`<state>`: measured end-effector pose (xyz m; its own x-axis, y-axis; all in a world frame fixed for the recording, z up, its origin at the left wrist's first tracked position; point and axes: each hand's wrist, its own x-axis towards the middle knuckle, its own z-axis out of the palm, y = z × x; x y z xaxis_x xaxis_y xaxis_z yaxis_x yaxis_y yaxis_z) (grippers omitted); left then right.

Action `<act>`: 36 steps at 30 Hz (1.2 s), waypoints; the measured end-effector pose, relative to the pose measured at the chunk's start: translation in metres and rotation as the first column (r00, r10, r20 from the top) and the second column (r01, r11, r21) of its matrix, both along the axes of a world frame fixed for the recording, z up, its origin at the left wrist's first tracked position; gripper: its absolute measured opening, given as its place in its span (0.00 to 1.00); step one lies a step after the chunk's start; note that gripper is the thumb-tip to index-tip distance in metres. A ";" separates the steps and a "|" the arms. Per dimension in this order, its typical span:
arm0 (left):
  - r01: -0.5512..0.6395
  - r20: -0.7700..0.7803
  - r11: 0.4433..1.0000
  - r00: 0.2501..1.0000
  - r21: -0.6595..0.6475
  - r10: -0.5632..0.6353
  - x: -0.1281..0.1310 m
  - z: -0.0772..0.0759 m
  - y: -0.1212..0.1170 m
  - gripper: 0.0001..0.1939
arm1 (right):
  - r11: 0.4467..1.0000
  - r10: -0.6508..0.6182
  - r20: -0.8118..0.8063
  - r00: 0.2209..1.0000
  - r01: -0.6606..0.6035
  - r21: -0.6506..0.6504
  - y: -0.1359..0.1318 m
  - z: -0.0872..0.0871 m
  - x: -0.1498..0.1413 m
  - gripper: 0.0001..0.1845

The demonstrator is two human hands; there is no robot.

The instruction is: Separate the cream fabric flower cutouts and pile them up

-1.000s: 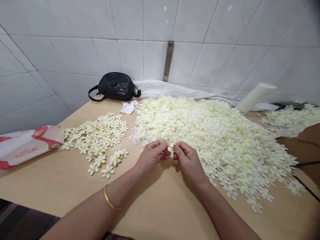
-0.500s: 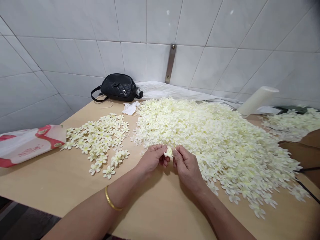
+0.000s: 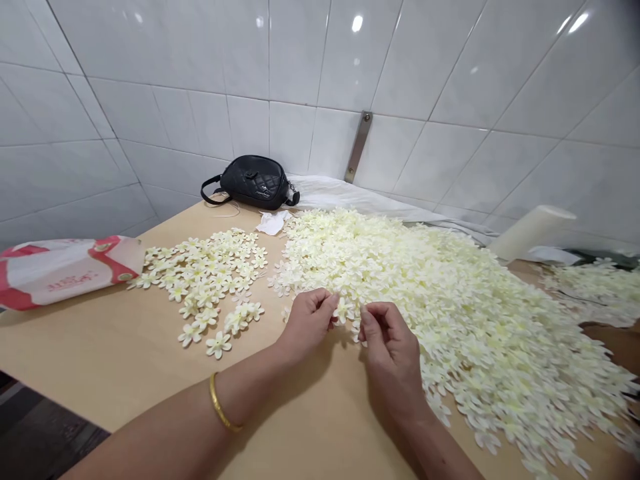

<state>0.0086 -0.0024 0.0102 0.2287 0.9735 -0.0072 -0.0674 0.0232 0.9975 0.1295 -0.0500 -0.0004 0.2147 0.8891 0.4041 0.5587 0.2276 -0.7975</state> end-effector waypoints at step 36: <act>0.337 0.456 0.880 0.875 -0.333 -0.162 0.001 -0.010 -0.001 0.06 | 0.999 0.042 0.154 0.987 -0.037 -0.033 0.003 0.004 0.007 0.09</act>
